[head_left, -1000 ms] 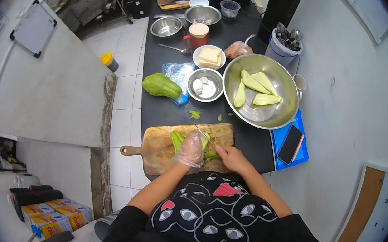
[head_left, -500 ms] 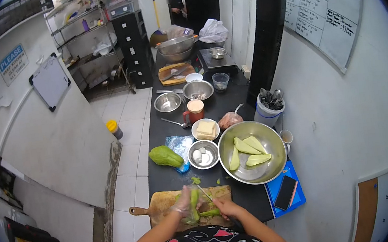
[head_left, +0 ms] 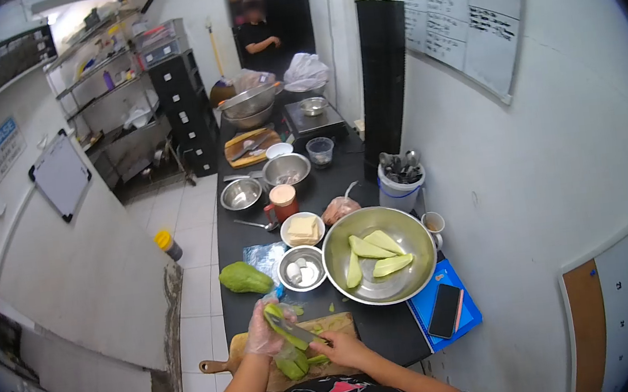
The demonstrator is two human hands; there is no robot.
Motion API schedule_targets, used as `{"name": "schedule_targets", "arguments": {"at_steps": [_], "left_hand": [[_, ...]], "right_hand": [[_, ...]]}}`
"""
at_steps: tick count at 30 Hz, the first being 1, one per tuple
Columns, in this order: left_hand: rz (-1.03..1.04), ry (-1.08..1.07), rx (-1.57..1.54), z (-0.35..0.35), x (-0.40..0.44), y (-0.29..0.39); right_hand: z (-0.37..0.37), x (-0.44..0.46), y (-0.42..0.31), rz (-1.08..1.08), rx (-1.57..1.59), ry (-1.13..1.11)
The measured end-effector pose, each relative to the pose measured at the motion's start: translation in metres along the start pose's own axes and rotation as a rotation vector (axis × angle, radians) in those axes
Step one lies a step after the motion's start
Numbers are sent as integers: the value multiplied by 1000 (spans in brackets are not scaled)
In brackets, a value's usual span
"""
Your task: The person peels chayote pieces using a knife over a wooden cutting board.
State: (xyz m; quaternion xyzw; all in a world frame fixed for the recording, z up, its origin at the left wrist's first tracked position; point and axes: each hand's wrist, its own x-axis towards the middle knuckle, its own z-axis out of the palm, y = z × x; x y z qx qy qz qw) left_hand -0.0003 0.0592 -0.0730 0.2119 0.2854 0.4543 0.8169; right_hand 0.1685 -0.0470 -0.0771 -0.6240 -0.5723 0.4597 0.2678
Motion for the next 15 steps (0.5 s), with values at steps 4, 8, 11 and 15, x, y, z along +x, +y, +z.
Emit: {"name": "schedule_targets", "arguments": {"at_steps": [4, 8, 11, 15], "left_hand": [[26, 121, -60, 4, 1, 0], [96, 247, 42, 23, -7, -1], [135, 363, 78, 24, -3, -4], [179, 423, 43, 20, 2, -5]], "right_hand": [[1, 4, 4, -56, -39, 8], [-9, -4, -8, -68, -65, 9], [-4, 2, 6, -159, -89, 51], [-11, -2, 4, -192, -52, 45]]}}
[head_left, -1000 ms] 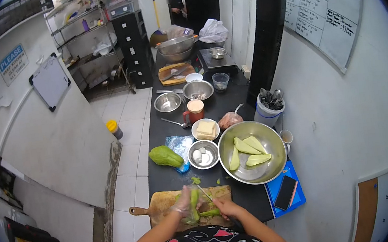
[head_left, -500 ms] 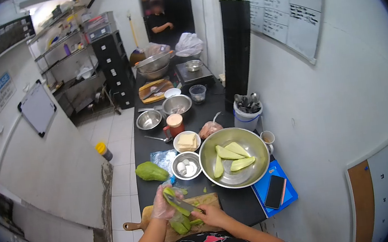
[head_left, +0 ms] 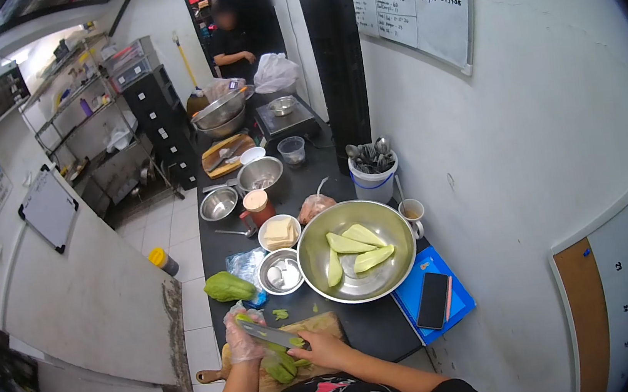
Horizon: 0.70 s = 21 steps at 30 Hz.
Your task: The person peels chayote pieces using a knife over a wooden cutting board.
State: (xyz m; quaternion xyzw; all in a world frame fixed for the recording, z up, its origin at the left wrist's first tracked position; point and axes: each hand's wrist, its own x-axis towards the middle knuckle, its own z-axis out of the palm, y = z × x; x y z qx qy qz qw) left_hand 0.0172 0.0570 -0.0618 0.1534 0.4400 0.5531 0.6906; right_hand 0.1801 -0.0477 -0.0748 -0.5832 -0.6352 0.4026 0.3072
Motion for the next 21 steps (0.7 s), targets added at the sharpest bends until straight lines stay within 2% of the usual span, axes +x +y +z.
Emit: {"name": "schedule_targets", "arguments": {"at_steps": [9, 11, 14, 17, 20, 21], "left_hand": [[1, -86, -72, 6, -20, 4], [-9, -59, -76, 4, -19, 4], [-19, -47, -81, -3, -16, 4], [-37, -1, -113, -7, -13, 4], [-46, 47, -116, -19, -7, 2], [-45, 68, -115, -27, -5, -1]], "right_hand": [[-16, -4, -8, 39, -24, -98], [-17, -3, -6, 58, -57, -143], [-9, -3, -1, 40, -94, -53], [-20, -7, -11, 48, -69, -157], [-1, -3, 15, -250, -117, -93], [-5, -3, 9, -218, -161, -165]]}}
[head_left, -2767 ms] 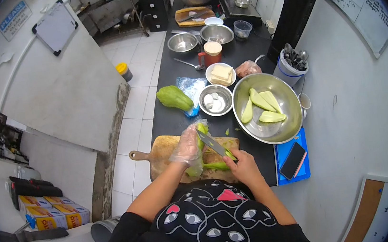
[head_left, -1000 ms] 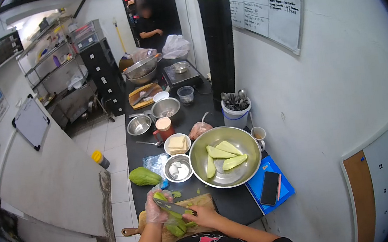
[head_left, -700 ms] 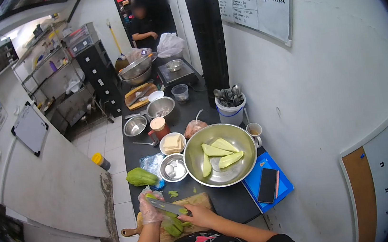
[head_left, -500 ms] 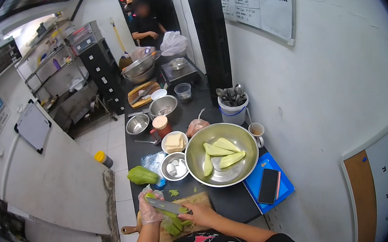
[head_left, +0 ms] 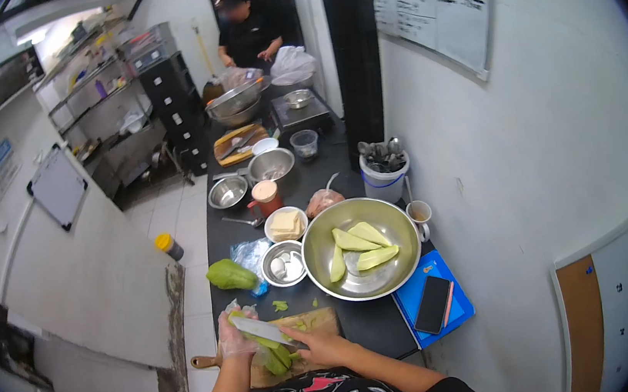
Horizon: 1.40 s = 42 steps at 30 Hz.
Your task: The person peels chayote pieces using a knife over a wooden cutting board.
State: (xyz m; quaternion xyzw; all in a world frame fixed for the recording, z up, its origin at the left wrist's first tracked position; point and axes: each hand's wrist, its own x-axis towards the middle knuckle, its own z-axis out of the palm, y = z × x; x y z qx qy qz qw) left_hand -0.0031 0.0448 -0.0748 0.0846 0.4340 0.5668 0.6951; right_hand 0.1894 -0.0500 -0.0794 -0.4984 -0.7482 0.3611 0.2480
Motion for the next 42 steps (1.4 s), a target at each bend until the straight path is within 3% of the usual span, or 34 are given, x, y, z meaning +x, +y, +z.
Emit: {"name": "schedule_targets", "arguments": {"at_steps": [2, 4, 5, 7, 9, 14, 17, 23, 26, 29, 42], "left_hand": [[-24, -21, 2, -3, 6, -2], [-24, -128, -8, 2, -6, 7], [114, -171, 88, -5, -1, 4], [110, -186, 41, 9, -29, 17], [318, -248, 142, 0, -22, 18], [600, -177, 329, 15, -52, 33], [662, -197, 406, 13, -54, 39], [591, -234, 286, 20, -58, 44], [467, -295, 121, 22, -54, 42], [185, -282, -158, 26, -47, 52], [120, -256, -229, 30, -42, 50]], "right_hand": [[-15, 1, -14, 45, -72, -187], [-8, -2, -11, 42, -31, -75], [-19, 1, -24, 94, 26, -67], [-17, 2, -30, -33, 145, 56], [-24, 4, -48, 24, 167, 51], [-21, 8, -54, -72, 122, 84], [-17, 12, -55, -205, 120, 193], [-27, 10, -75, -47, 151, 83], [-22, 8, -73, -87, 170, 146], [-23, 6, -73, -41, 190, 124], [-23, 4, -79, 13, 140, 122]]}}
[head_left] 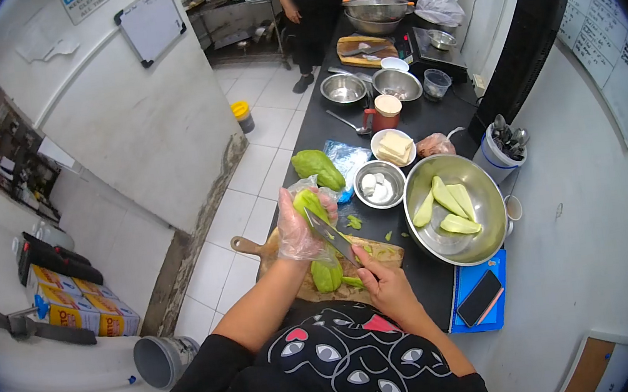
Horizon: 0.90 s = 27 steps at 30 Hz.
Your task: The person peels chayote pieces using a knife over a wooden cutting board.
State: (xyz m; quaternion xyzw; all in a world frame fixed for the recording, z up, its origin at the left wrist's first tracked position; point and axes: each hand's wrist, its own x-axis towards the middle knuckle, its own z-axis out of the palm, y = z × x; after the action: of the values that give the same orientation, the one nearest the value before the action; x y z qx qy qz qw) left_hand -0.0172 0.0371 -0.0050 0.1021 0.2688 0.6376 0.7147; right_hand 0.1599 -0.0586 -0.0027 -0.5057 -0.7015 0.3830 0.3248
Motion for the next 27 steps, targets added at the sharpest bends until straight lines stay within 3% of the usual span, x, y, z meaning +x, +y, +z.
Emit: {"name": "schedule_targets", "arguments": {"at_steps": [7, 10, 13, 16, 19, 23, 25, 27], "left_hand": [[80, 34, -19, 5, -1, 0], [265, -46, 82, -3, 5, -7], [473, -126, 290, 3, 0, -4], [564, -174, 385, 3, 0, -2], [591, -133, 460, 4, -4, -3], [389, -80, 172, 5, 2, -8], [380, -57, 126, 9, -3, -9], [507, -155, 215, 6, 2, -11]], "right_hand": [[-2, 1, -7, -24, -48, -5], [-2, 1, -11, 144, 35, -61], [5, 1, 0, -23, -38, 50], [4, 0, -4, -1, -19, 52], [7, 0, -1, -50, 1, 81], [6, 1, -1, 6, 11, 65], [4, 0, -5, 80, 42, 13], [3, 0, -3, 29, 27, 30]]}}
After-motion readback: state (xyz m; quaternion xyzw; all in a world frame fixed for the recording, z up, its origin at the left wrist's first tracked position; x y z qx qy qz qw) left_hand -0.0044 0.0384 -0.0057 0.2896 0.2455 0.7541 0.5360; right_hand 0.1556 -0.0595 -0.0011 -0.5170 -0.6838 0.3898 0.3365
